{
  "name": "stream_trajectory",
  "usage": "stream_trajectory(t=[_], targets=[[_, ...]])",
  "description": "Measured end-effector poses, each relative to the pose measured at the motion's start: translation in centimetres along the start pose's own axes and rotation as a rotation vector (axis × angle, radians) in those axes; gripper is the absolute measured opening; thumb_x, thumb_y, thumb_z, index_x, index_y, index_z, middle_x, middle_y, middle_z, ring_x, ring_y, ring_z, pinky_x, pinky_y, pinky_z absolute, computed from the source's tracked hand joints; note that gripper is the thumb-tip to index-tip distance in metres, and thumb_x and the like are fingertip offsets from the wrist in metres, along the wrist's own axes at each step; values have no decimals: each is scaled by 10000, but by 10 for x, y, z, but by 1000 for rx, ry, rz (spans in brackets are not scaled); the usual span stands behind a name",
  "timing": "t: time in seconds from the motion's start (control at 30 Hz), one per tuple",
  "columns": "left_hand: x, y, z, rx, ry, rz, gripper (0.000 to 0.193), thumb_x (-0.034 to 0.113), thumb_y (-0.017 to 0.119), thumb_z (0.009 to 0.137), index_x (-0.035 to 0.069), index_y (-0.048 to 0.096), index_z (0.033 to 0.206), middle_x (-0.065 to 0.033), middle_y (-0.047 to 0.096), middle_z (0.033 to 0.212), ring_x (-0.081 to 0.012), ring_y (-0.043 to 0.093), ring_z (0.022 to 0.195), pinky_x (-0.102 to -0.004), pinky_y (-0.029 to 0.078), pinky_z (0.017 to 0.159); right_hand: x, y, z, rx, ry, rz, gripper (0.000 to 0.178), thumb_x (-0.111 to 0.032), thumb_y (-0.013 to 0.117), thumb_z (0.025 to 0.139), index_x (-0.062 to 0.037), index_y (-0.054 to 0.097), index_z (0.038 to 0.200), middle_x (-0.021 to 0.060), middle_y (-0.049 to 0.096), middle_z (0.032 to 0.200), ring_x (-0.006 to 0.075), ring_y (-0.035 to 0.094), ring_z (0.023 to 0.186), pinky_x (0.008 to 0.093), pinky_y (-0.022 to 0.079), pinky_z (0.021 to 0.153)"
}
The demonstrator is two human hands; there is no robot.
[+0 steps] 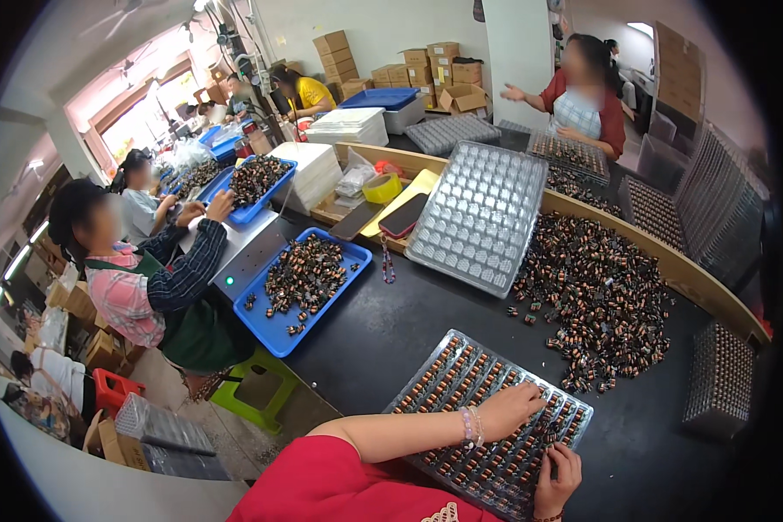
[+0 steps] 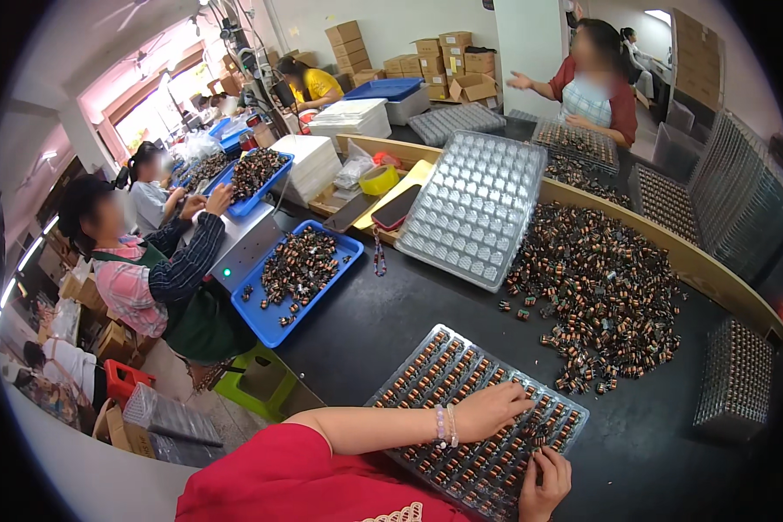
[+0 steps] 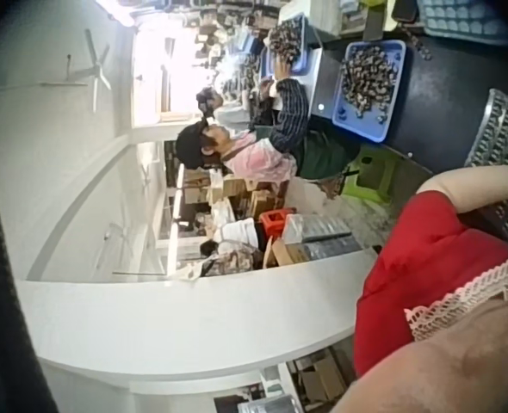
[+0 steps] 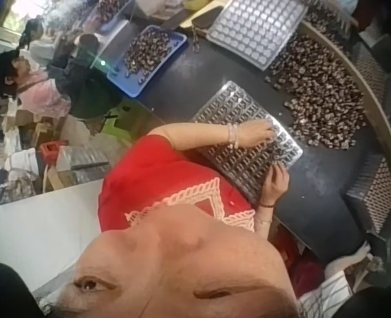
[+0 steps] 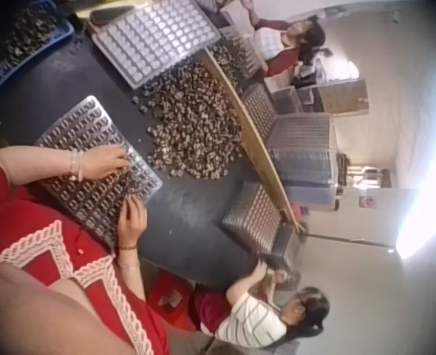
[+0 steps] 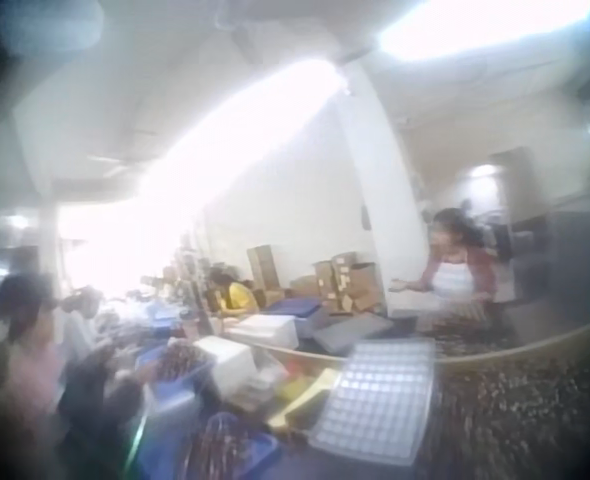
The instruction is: The person places electronic components into the slots of a plastic tray, sets the filled tray aside onto a stack, and begins inserting components into an empty plastic tray.
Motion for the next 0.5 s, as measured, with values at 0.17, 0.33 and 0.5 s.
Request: stream_trajectory(t=[0.17, 0.33, 0.5], targets=[[-3, -2, -5, -27, -49, -100, 328, 33, 635, 730, -20, 553, 1044, -156, 484, 1001, -313, 495, 963, -384, 427, 848, 5, 3, 1, 49, 33, 44, 136, 48, 646, 723, 16, 616, 852, 136, 635, 923, 293, 597, 826, 360, 475, 739], [-2, -6, -10, -105, -88, -75, 277, 83, 628, 772, 32, 549, 1033, -114, 511, 988, -298, 499, 961, -388, 421, 861, 7, -2, -3, 20, 49, 69, 146, 47, 654, 718, 13, 622, 857, 139, 647, 916, 294, 612, 818, 360, 483, 723], [6, -14, -11, -28, -68, 12, 256, 95, 616, 789, 40, 551, 1031, -93, 519, 982, -290, 520, 934, -388, 439, 821, 8, -5, -7, 18, 9, 57, 150, 46, 657, 716, 7, 625, 857, 138, 649, 919, 296, 615, 817, 362, 486, 722]])
Point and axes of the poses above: each hand's wrist, its own z-axis towards the middle knuckle, its own y-axis out of the palm, x = y × z, the point moved 2 cm from there along z, towards the middle knuckle
